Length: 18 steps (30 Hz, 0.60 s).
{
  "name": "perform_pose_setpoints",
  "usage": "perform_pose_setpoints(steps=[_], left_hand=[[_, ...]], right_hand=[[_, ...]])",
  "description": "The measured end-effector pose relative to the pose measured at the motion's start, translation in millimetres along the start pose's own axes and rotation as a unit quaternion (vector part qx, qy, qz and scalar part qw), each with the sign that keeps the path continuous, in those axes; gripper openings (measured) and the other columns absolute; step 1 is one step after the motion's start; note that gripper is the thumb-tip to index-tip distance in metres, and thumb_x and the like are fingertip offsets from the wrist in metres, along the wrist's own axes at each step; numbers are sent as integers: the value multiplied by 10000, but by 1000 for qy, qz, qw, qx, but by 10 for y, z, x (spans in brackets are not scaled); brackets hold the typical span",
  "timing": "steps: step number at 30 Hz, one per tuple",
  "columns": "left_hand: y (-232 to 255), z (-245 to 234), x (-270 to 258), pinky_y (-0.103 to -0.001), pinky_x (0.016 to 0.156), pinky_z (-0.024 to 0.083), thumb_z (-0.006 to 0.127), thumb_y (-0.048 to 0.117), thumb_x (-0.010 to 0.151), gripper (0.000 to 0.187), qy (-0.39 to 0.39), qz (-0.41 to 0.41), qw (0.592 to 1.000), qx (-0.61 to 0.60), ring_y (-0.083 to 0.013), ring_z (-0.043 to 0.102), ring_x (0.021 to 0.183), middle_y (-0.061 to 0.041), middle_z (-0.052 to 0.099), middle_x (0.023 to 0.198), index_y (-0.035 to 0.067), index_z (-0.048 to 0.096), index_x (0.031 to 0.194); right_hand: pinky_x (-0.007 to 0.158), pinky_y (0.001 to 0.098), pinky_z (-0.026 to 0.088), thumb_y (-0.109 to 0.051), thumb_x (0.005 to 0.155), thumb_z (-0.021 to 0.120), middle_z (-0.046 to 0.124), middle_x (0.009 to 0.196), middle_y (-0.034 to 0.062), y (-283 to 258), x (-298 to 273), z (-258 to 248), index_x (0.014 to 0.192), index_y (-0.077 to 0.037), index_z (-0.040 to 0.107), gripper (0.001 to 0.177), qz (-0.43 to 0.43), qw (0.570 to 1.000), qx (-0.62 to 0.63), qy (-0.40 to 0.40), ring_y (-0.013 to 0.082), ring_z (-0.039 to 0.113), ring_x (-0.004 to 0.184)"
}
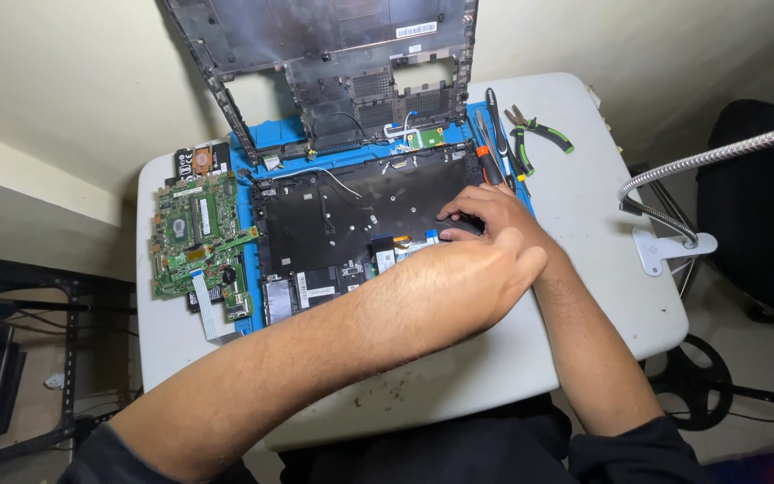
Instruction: The person is repairing a disassembled laptop on a white table. They use a plastic spudger and tweezers to disconnect and reconnect ribbon cables and connectors on the motherboard and battery area.
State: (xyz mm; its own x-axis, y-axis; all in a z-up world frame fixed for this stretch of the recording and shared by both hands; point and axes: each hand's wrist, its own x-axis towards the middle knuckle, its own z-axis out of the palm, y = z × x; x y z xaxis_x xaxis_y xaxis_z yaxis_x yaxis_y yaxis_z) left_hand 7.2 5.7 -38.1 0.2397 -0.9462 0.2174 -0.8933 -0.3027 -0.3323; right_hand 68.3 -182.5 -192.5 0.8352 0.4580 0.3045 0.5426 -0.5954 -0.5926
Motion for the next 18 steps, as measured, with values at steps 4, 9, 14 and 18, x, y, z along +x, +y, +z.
perform_pose_setpoints(steps=[4, 9, 14, 18], left_hand=[[43, 153, -27, -333, 402, 538, 583, 176, 901, 82, 8, -96, 995, -30, -186, 664, 499, 2, 530, 607, 137, 598, 830], [-23, 22, -253, -380, 352, 507, 640, -14, 813, 93, -22, -94, 986, -132, -277, 689, 491, -107, 651, 639, 77, 648, 796], [-409, -381, -714, -404, 461, 519, 688, 190, 897, 89, -38, -163, 971, -170, -265, 699, 665, -40, 660, 778, 126, 630, 916], [-586, -399, -1220, -319, 698, 498, 790, 241, 919, 187, 113, -312, 894, -302, -177, 663, 755, -19, 706, 870, 90, 680, 939]], right_hand=[[811, 328, 399, -525, 882, 748, 675, 941, -48, 316, -60, 139, 1081, -237, 733, 351, -1, 1000, -6, -13, 173, 623, 828], [823, 383, 423, -325, 868, 817, 706, 906, 10, -141, 30, -52, 1049, -159, 762, 252, 29, 1000, -7, -4, 231, 642, 826], [855, 359, 421, -278, 902, 778, 720, 950, -11, -200, 43, -125, 1079, -153, 758, 218, 33, 999, -6, -14, 194, 650, 899], [892, 328, 449, -195, 962, 731, 718, 957, 8, -304, 74, -187, 1119, -101, 728, 183, -13, 999, 39, 26, 169, 666, 917]])
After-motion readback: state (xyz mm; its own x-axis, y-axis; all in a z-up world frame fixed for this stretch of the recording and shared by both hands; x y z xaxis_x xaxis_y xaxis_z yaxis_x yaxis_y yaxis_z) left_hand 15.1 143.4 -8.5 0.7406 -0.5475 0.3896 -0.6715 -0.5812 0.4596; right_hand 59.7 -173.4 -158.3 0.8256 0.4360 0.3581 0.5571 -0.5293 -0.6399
